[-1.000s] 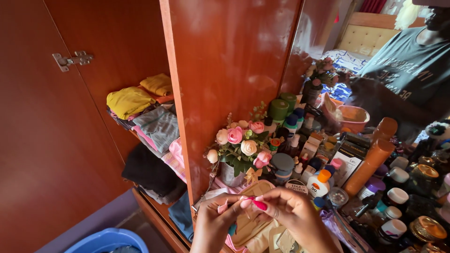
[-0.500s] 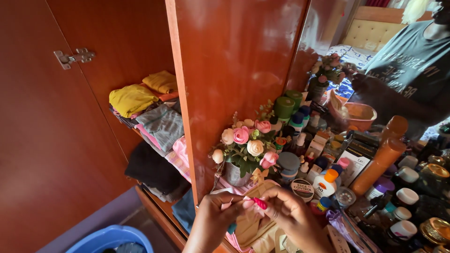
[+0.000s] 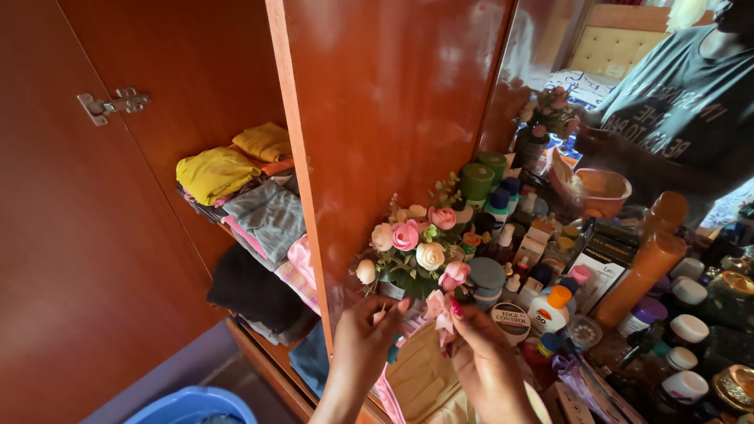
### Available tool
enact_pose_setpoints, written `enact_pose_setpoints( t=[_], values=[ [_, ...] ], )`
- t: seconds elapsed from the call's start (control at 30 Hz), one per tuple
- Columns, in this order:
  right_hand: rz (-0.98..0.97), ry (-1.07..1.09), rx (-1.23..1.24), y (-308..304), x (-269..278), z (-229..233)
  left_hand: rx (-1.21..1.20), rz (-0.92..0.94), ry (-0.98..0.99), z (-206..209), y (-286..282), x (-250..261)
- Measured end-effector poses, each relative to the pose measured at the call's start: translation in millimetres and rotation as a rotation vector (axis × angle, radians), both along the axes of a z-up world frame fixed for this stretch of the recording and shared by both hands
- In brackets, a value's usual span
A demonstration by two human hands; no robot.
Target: The person opens a pink cosmetic bag on a cluttered wooden dresser and sorts through its contents. They handle various small items such as hair ties, a compact mirror, and plastic-wrapped accessories, moving them around inside the bag and occasionally placing them on the dresser surface.
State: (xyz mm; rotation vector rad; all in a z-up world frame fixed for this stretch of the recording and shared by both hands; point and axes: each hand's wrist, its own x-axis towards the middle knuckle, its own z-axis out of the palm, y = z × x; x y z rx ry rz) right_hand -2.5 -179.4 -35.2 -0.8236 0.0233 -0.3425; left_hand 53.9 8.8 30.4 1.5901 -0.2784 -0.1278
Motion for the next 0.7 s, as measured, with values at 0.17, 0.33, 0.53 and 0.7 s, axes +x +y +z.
enact_pose_setpoints(
  t=[0.17, 0.33, 0.53, 0.7],
  values=[
    [-0.056, 0.043, -0.037, 11.0, 5.3, -3.9, 0.005, -0.019, 0.039, -12.6, 1.0, 5.4],
    [-0.062, 0.132, -0.071, 23.0, 6.3, 6.0, -0.384, -0.063, 0.369, -32.5, 2.6, 9.9],
    [-0.104, 0.165, -0.123, 32.3, 15.6, 15.9, -0.411, -0.111, 0.337, -36.8, 2.2, 8.4],
    [-0.104, 0.163, -0.125, 25.4, 26.5, 0.0, -0.379, -0.101, 0.357, -46.2, -1.7, 11.7]
  ],
)
